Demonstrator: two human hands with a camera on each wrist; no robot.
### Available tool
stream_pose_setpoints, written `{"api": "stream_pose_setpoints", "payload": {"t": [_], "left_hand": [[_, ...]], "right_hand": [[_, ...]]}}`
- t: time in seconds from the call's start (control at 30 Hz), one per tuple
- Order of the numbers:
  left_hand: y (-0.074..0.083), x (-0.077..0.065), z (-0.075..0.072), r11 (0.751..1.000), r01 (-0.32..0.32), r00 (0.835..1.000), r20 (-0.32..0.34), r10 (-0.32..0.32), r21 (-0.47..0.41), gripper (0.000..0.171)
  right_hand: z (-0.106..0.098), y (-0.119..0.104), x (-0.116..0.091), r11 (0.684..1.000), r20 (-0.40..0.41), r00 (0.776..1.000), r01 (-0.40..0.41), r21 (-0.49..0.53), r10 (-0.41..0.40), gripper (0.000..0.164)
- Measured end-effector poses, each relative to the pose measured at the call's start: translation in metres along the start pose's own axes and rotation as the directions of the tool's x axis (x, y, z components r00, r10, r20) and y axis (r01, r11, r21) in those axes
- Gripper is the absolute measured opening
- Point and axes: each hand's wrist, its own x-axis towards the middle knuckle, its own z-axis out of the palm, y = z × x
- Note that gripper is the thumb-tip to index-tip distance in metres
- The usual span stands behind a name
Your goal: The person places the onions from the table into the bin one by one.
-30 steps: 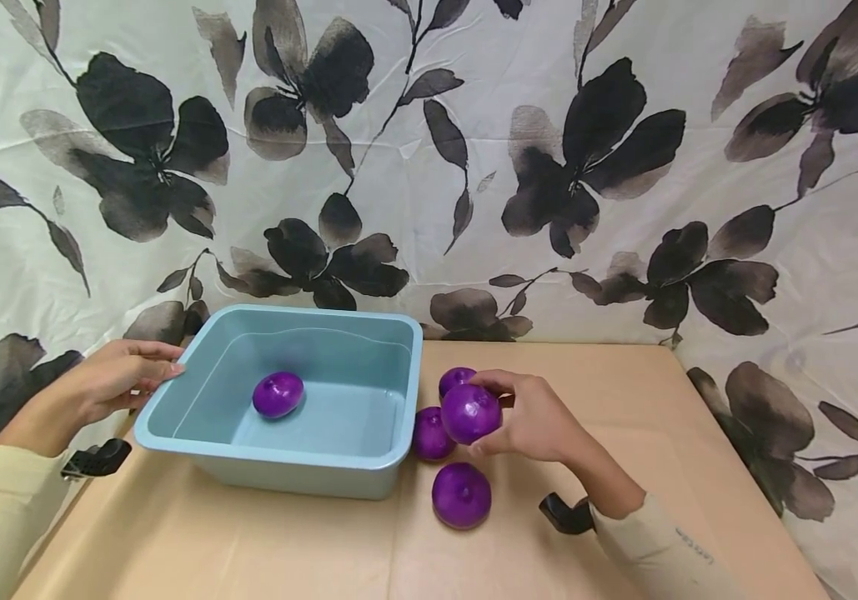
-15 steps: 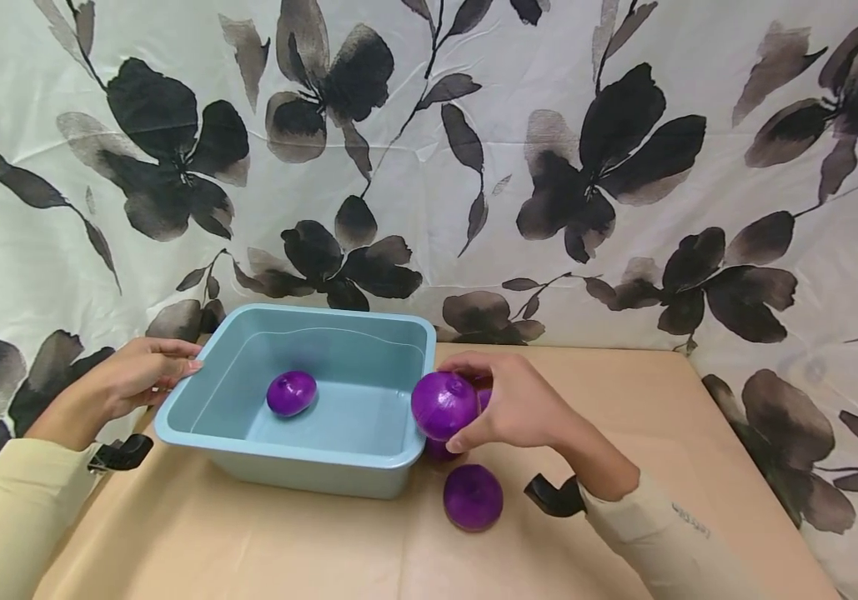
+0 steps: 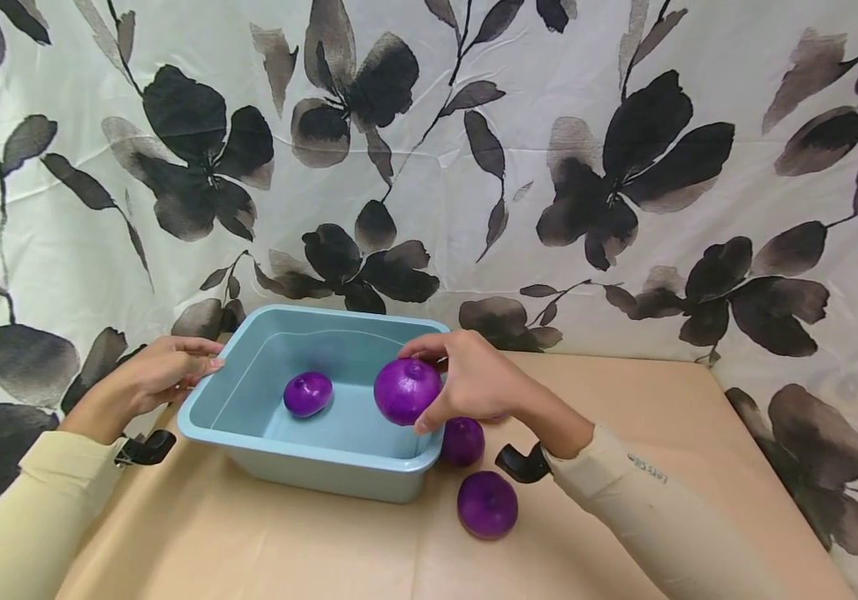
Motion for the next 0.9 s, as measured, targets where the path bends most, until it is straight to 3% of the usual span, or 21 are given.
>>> {"api": "stream_pose_setpoints", "payload": {"t": [0.17, 0.47, 0.9], "left_hand": [[0.002, 0.002, 0.0, 1.0, 0.004, 1.0, -0.006, -0.004, 0.0, 0.051], [0.002, -0.001, -0.001, 1.0, 0.016, 1.0, -0.009, -0.016, 0.0, 0.05], [0.001, 0.0, -0.001, 1.0, 0.02, 1.0, 0.001, -0.019, -0.021, 0.048]], "right_hand": [[0.004, -0.008, 0.019, 0.998, 0.038, 0.998, 0.057, 0.004, -0.057, 0.078], [0.015, -0.027, 0.046, 0.999, 0.1, 0.994, 0.042, 0.012, -0.043, 0.074], [0.034, -0.045, 0.086, 0.992, 0.15, 0.98, 0.126, 0.018, -0.128, 0.072]]}}
